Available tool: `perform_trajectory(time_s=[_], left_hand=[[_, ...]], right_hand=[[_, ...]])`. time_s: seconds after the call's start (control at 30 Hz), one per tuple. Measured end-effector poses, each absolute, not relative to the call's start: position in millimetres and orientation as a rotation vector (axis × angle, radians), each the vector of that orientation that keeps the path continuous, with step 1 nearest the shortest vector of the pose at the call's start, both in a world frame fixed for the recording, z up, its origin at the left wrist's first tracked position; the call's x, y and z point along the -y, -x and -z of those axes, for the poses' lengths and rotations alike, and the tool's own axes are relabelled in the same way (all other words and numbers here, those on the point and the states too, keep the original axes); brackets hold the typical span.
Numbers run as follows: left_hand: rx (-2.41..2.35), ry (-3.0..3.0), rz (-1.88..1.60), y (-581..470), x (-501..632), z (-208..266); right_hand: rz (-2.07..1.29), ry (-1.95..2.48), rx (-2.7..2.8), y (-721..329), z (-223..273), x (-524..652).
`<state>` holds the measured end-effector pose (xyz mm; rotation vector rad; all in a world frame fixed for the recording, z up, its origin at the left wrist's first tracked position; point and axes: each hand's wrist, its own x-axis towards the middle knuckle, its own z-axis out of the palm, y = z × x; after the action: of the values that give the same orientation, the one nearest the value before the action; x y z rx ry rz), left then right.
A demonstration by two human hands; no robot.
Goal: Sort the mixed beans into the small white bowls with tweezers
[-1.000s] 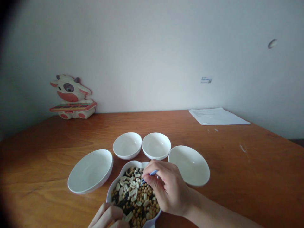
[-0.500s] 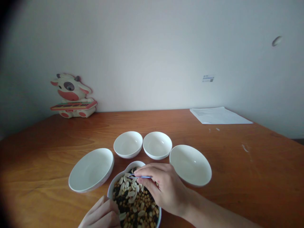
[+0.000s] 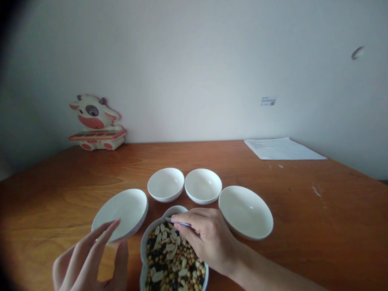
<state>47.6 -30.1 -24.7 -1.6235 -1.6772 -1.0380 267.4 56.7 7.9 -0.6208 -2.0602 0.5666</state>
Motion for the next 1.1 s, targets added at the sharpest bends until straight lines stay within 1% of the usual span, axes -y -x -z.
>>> perform_trajectory(time_s=[0.1, 0.23, 0.4, 0.53, 0.73, 1.0, 1.07, 1.1], left_hand=[[1.686, 1.73, 0.958, -39, 26, 32], [1.6, 1.818, 0.995, -35, 23, 36], [1.613, 1.836, 1.068, -38, 23, 31], [1.6, 1.839, 1.103, -41, 25, 27], [1.587, 1.832, 1.109, -42, 22, 26], [1.524, 1.763, 1.086, -38, 20, 29], [1.56, 1.751, 1.072, -38, 20, 27], [1.586, 1.736, 1.05, -39, 19, 25]], right_hand=[[-0.583, 0.657, 2.041, -268, -8, -57], [-0.591, 0.667, 1.993, -268, -10, -56], [-0.593, 0.675, 1.911, -265, -16, -56], [-0.674, 0.699, 1.829, -249, -26, -56], [-0.673, 0.631, 1.85, -216, -32, -59], [-0.858, 0.585, 1.881, -210, -23, -64], [-0.819, 0.597, 1.85, -221, -29, -68], [-0.734, 0.62, 1.837, -228, -33, -71]])
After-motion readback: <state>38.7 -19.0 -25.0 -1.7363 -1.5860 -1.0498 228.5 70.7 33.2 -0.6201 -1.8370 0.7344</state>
